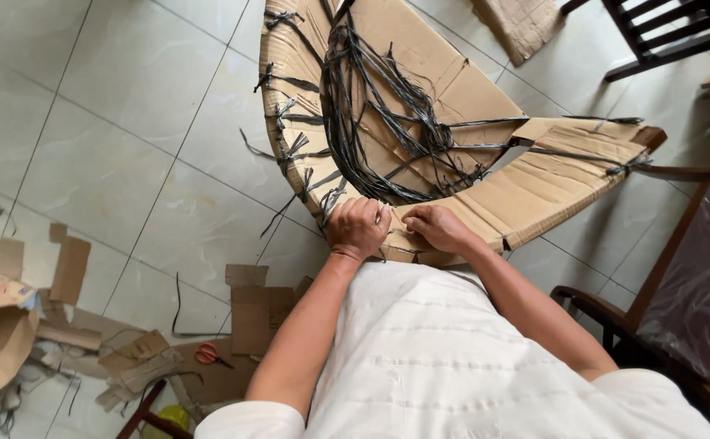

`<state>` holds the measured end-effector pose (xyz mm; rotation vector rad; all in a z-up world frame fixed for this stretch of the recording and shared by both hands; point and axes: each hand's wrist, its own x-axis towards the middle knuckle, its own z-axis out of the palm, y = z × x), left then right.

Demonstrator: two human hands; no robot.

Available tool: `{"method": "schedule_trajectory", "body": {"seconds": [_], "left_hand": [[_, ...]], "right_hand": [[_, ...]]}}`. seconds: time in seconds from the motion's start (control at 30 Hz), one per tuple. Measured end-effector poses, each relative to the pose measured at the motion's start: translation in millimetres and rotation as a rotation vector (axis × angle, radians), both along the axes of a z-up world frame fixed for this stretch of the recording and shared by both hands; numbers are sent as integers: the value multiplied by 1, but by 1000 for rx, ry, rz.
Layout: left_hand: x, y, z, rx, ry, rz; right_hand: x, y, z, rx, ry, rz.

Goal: Wrapping a chair frame with black plastic strips to create a woven surface

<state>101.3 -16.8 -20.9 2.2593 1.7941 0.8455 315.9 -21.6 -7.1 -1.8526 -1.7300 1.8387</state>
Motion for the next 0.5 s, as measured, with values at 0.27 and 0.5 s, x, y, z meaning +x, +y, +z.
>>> {"method": "schedule_trajectory", "body": {"seconds": [0.27, 0.5], "left_hand": [[2, -3, -7, -60, 86, 34], [7, -8, -13, -75, 142, 78]], "right_hand": [[45, 51, -83, -124, -51, 48], [112, 63, -237, -14, -299, 324]]}}
